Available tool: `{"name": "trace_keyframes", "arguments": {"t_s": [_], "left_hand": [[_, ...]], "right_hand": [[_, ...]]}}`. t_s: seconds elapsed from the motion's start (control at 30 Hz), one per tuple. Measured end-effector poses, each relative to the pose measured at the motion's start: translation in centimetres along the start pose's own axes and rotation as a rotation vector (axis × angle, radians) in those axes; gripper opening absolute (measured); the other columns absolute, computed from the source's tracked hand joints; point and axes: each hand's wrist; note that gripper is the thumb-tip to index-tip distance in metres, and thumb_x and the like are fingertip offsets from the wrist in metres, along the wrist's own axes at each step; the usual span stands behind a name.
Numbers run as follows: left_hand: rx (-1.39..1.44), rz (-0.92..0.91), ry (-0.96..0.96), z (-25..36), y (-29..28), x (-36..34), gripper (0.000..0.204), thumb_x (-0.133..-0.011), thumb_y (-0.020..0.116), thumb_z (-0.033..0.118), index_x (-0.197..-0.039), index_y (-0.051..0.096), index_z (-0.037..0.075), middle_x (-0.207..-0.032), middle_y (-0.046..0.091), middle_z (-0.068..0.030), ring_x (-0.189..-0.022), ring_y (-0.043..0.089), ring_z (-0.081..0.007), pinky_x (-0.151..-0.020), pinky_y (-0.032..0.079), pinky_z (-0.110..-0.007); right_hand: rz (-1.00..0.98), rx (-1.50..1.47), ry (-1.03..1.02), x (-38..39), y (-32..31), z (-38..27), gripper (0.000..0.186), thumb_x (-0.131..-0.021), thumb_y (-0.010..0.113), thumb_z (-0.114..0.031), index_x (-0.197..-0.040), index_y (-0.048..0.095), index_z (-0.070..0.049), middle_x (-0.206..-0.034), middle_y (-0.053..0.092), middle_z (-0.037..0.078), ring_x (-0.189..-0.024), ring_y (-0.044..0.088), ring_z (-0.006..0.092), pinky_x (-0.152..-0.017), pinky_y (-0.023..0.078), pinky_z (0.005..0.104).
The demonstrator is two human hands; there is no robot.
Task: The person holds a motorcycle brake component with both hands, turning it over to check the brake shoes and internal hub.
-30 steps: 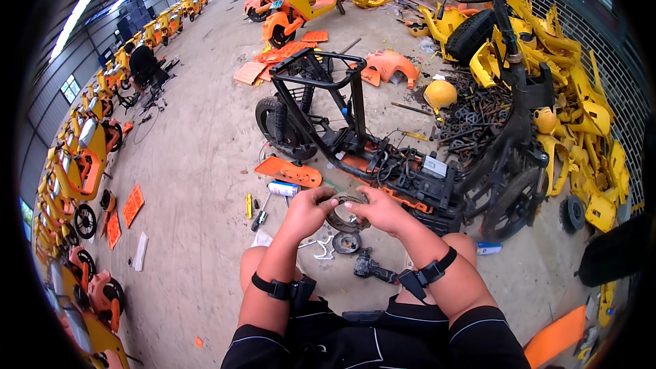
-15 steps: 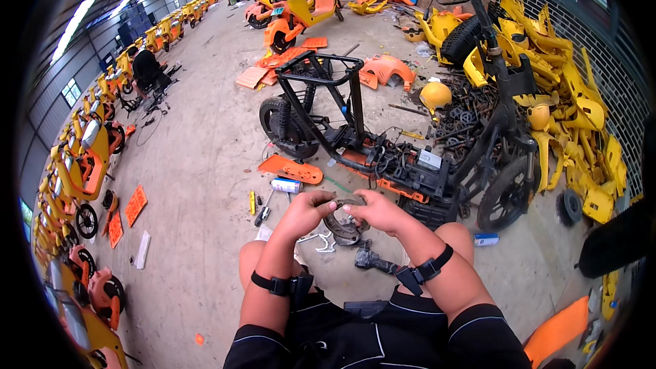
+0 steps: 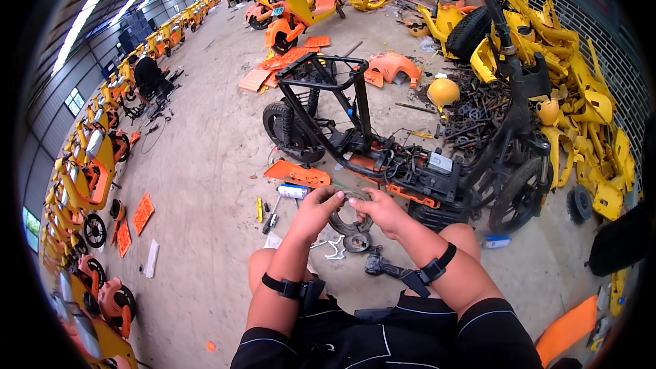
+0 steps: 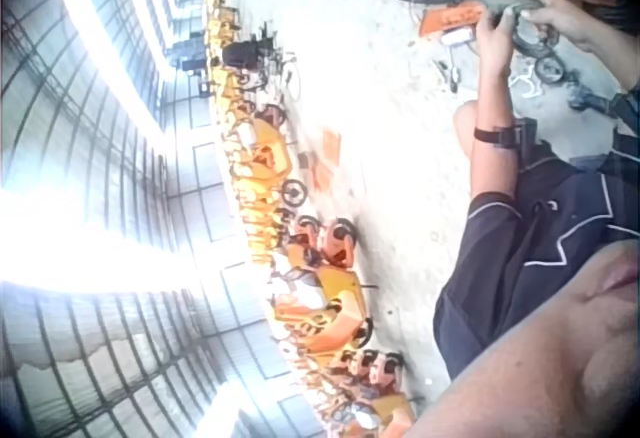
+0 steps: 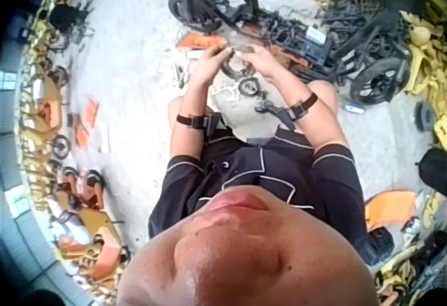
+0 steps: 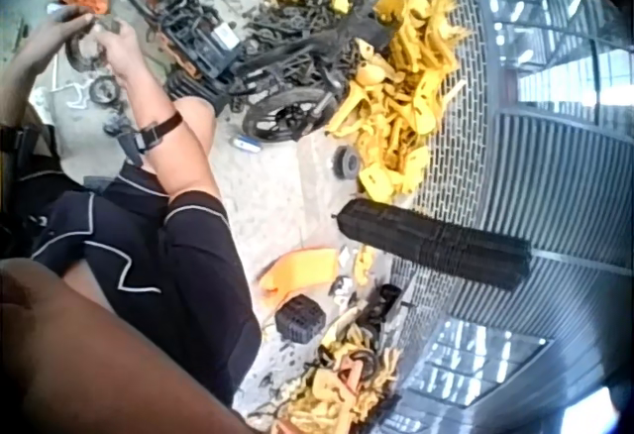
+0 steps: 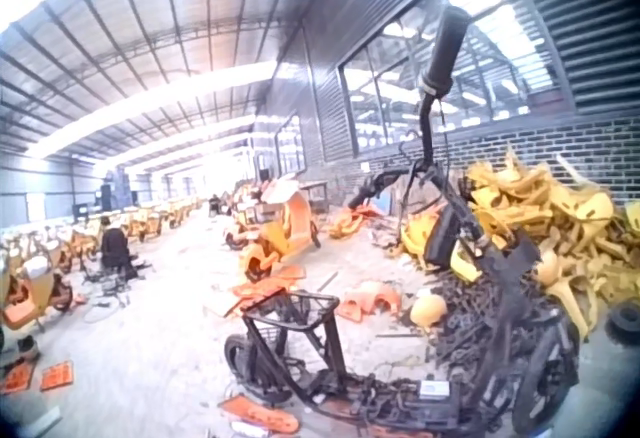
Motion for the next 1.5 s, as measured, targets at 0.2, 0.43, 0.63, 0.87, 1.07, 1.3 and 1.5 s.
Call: {"name": "trace_keyframes", "arguments": {"t_s": [0.2,0.43,0.63,0.87,1.07,1.3,1.5], "left_hand": [[0.091,0.041,-0.003,-0.3,-0.8,-2.5,0.026,-0.098,0.064,0.022,-0.109,0.063,-0.001,-0.090,0.064,-0.0035,-0.084,0.057,-0.0121,-0.077,0.046,-0.027],[0.072,0.053,-0.008,-0.2,-0.9,-2.6,0.026,-0.097,0.065,0.021,-0.108,0.064,-0.001,-0.084,0.061,-0.0023,-0.078,0.055,-0.0106,-0.072,0.044,-0.026],[0.121,0.055,-0.017,0.1,-0.5,-0.6,0.026,-0.096,0.067,0.022,-0.106,0.063,-0.001,-0.085,0.061,-0.0026,-0.073,0.055,-0.0109,-0.067,0.044,-0.026],[0.290,0.065,0.003,-0.1,0.0,2.6,0.027,-0.094,0.069,0.022,-0.109,0.062,0.000,-0.088,0.062,-0.0041,-0.067,0.056,-0.0103,-0.059,0.047,-0.026],[0.207,0.081,0.039,-0.2,0.3,3.6,0.025,-0.096,0.067,0.022,-0.109,0.062,0.001,-0.083,0.060,-0.0021,-0.066,0.055,-0.0093,-0.057,0.046,-0.024],[0.207,0.097,0.031,-0.3,0.3,1.8,0.031,-0.093,0.071,0.025,-0.109,0.063,-0.001,-0.077,0.058,-0.0013,-0.060,0.053,-0.0092,-0.052,0.045,-0.025],[0.181,0.100,-0.012,0.4,0.7,-0.8,0.029,-0.094,0.070,0.026,-0.106,0.065,0.000,-0.074,0.056,-0.0003,-0.056,0.051,-0.0087,-0.051,0.045,-0.025]], "right_hand": [[-0.013,-0.055,-0.029,-2.6,0.3,-0.3,0.080,-0.094,0.069,-0.023,-0.146,0.025,0.017,-0.081,0.057,0.004,-0.072,0.054,0.0112,-0.072,0.046,0.0272],[-0.009,-0.107,-0.064,-3.0,0.6,0.3,0.065,-0.094,0.067,-0.021,-0.139,0.037,0.015,-0.080,0.058,0.003,-0.072,0.054,0.0108,-0.071,0.046,0.0275],[0.042,-0.189,-0.093,-0.1,2.2,-0.1,0.026,-0.094,0.067,-0.019,-0.108,0.057,0.000,-0.078,0.056,0.000,-0.070,0.052,0.0108,-0.068,0.044,0.0276],[0.010,-0.236,-0.112,2.8,3.8,0.4,0.021,-0.094,0.067,-0.019,-0.103,0.057,-0.003,-0.077,0.054,-0.001,-0.069,0.051,0.0115,-0.069,0.044,0.0279],[0.019,-0.281,-0.119,4.2,4.5,0.5,0.019,-0.094,0.066,-0.020,-0.100,0.058,-0.004,-0.074,0.052,-0.001,-0.070,0.050,0.0117,-0.069,0.043,0.0273],[0.028,-0.333,-0.097,2.3,3.7,0.8,0.015,-0.095,0.065,-0.018,-0.100,0.060,-0.004,-0.075,0.051,-0.001,-0.070,0.049,0.0115,-0.068,0.042,0.0275],[0.037,-0.356,-0.099,0.0,2.3,0.1,0.016,-0.095,0.064,-0.016,-0.102,0.060,-0.002,-0.076,0.050,-0.002,-0.070,0.047,0.0099,-0.069,0.042,0.0279]]}}
Point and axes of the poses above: each hand's wrist, its own x-axis away from the middle knuckle, its own y-axis out of the palm, z = x × y
